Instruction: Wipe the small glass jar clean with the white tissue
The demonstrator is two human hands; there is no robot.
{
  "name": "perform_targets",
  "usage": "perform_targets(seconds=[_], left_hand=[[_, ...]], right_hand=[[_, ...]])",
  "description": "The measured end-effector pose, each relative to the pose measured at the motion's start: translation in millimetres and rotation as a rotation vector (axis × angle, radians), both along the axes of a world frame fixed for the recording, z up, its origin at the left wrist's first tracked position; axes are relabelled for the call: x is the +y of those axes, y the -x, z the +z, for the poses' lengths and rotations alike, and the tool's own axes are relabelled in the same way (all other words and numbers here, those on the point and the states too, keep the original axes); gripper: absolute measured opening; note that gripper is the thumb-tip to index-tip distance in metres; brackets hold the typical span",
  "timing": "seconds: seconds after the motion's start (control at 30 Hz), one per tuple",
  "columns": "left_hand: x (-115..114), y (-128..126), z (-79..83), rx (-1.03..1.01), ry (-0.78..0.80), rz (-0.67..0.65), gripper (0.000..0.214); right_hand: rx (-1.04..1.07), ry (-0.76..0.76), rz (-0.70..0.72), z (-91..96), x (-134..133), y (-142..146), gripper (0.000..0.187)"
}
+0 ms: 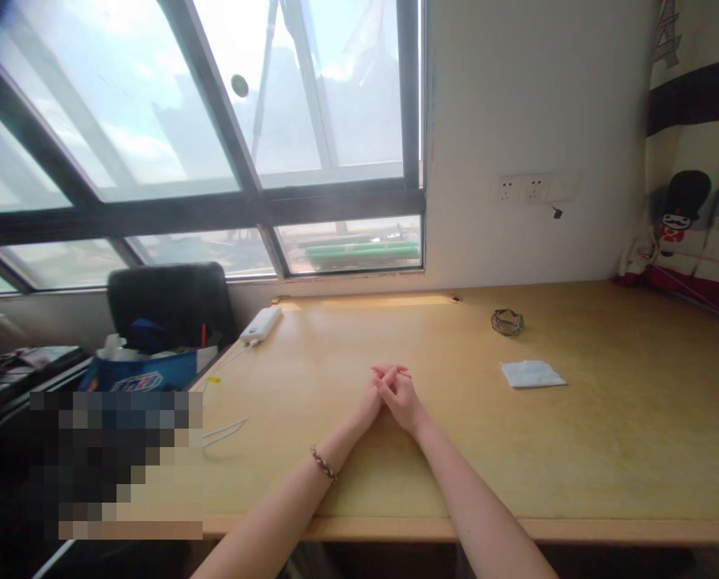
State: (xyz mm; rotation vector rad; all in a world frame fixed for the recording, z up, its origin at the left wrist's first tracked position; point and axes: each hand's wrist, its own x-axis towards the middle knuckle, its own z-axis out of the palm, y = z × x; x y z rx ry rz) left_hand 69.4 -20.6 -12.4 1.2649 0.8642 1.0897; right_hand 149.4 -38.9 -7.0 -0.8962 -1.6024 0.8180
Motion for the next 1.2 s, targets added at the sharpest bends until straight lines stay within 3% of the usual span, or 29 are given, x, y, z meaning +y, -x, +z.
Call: perform_targets(seconds=[1.2], left_hand=[[-4.4,-1.1,9.8,-0.009,-0.013,0.048,0.03]], right_hand=[[-0.009,0.001,-0.005,3.0,-0.9,0.0,0.037]])
